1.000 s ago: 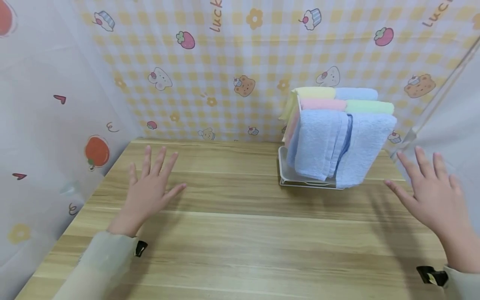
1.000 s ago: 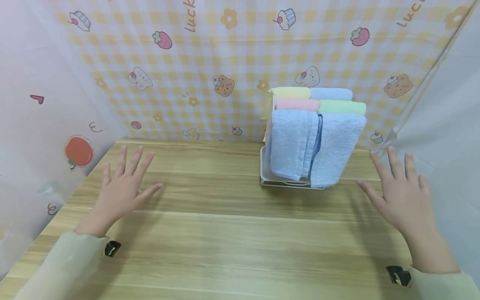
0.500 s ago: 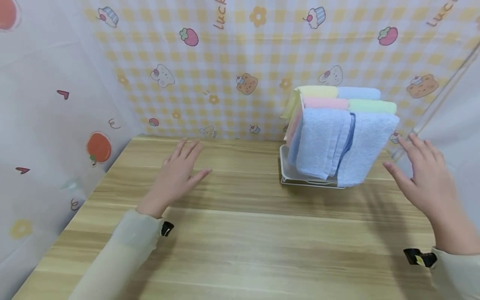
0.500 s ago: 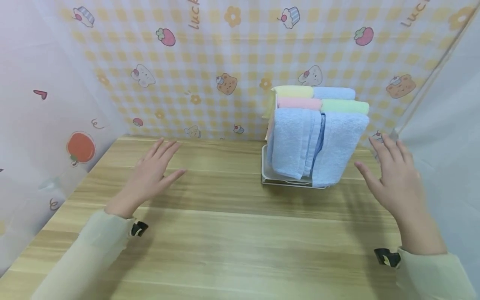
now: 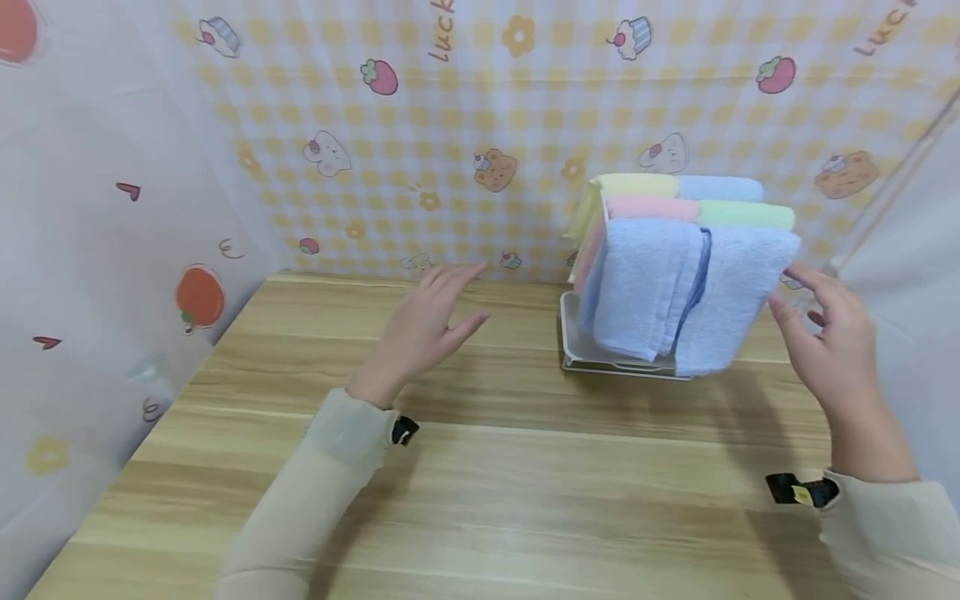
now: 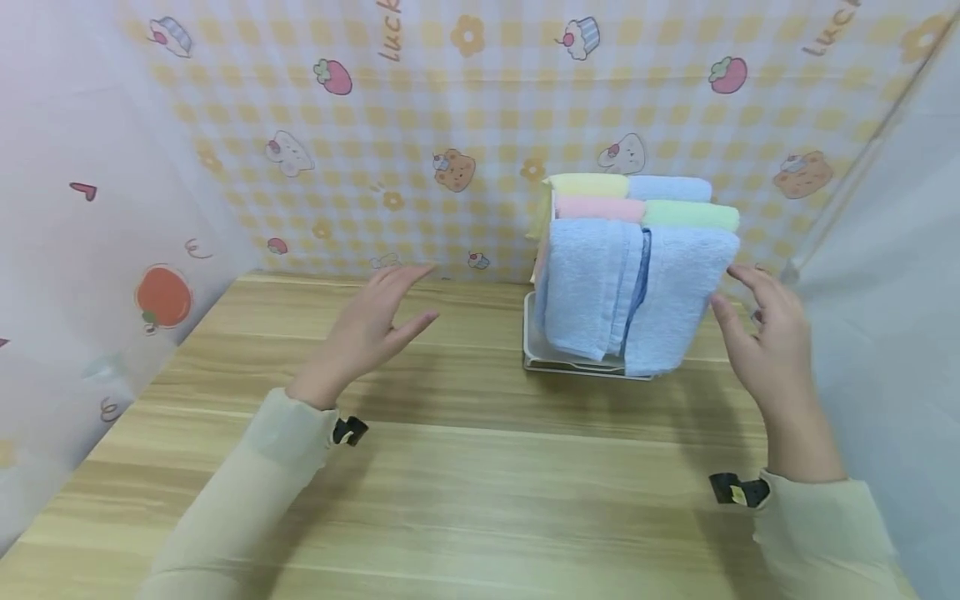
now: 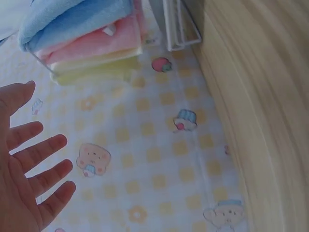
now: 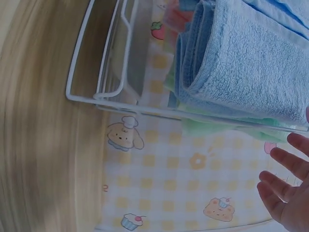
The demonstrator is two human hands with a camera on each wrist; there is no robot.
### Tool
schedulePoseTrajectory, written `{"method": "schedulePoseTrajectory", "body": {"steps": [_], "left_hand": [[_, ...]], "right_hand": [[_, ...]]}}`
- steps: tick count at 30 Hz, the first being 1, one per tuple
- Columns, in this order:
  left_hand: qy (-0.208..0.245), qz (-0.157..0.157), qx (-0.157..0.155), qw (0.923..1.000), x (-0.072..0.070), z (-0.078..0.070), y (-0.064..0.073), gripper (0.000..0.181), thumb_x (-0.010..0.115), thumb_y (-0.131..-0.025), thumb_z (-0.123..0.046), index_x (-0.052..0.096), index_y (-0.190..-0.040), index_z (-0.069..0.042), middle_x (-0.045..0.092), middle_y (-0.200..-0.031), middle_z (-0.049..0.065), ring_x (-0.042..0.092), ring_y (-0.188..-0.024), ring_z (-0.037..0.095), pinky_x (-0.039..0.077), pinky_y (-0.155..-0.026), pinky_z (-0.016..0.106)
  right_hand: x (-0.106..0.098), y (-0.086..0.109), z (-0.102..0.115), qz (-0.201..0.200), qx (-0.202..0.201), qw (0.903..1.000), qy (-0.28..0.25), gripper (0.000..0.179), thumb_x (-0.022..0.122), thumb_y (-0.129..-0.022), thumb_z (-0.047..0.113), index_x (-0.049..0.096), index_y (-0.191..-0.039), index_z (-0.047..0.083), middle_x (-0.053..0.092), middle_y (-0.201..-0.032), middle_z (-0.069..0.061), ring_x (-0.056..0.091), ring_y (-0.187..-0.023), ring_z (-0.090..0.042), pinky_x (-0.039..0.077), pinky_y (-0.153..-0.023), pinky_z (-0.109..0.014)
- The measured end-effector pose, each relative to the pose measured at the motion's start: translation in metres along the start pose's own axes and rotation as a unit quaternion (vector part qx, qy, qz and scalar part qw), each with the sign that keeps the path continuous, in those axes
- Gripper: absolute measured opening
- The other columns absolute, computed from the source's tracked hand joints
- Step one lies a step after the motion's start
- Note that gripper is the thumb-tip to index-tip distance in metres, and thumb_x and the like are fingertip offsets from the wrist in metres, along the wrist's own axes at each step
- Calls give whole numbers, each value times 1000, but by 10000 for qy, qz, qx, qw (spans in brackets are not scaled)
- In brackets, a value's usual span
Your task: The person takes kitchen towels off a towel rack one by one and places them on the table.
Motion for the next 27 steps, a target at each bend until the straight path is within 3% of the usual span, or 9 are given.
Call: {"method": "schedulePoseTrajectory", "body": {"steps": [6, 12, 17, 20, 23, 27], "left_hand": [[728, -208, 224, 9969, 6, -12, -23, 63, 60, -100, -30, 34, -153, -10, 53, -147, 11, 48, -136, 27, 38, -116, 43], [1367, -232, 438, 9894, 12, -30, -43, 56, 60, -101, -28, 40, -150, -9, 57, -142, 11, 52, -134, 23, 40, -115, 36], [1698, -266, 590, 9833, 13, -48, -57, 53, 59, -101, -27, 42, -148, -9, 60, -139, 10, 55, -129, 22, 47, -107, 34], [2020, -255, 499, 9778, 14, -55, -66, 53, 60, -101, -27, 42, -148, -11, 61, -137, 7, 58, -126, 20, 52, -100, 31], [2389, -134, 371, 9702, 17, -61, -74, 54, 60, -100, -27, 42, -149, -13, 63, -134, 7, 61, -122, 19, 55, -95, 27], [2886, 97, 268, 9570, 24, -70, -82, 55, 59, -101, -27, 40, -150, -12, 63, -132, 10, 63, -117, 18, 55, -92, 22]], "right_hand": [[-4, -8, -5, -547, 414, 9952, -692, 25, 62, -98, 21, 71, -121, 18, 67, -110, 24, 56, -104, 8, 43, -78, -2], [-6, -14, -9, -705, 556, 9907, -1019, 16, 64, -96, 13, 74, -107, 16, 66, -90, 31, 61, -88, 11, 46, -70, 0], [-5, -18, -12, -700, 465, 9857, -1459, 15, 66, -94, 4, 74, -103, 13, 70, -85, 27, 66, -79, 10, 49, -68, -2], [-4, -21, -15, -670, 493, 9826, -1660, 16, 67, -92, 0, 74, -102, 10, 71, -85, 24, 67, -77, 8, 51, -68, -3], [-2, -23, -19, -643, 569, 9812, -1729, 18, 67, -90, -3, 75, -98, 12, 71, -84, 23, 68, -75, 8, 51, -67, -3], [0, -24, -27, -642, 694, 9709, -2201, 22, 67, -88, -7, 75, -92, 12, 73, -81, 18, 68, -72, 6, 51, -66, -4]]}}
Point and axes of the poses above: each hand's wrist, its own y-axis away from the middle knuckle, its own x-axis out of the palm, z = x × y, the point moved 9 cm from there along -y, towards the middle knuckle
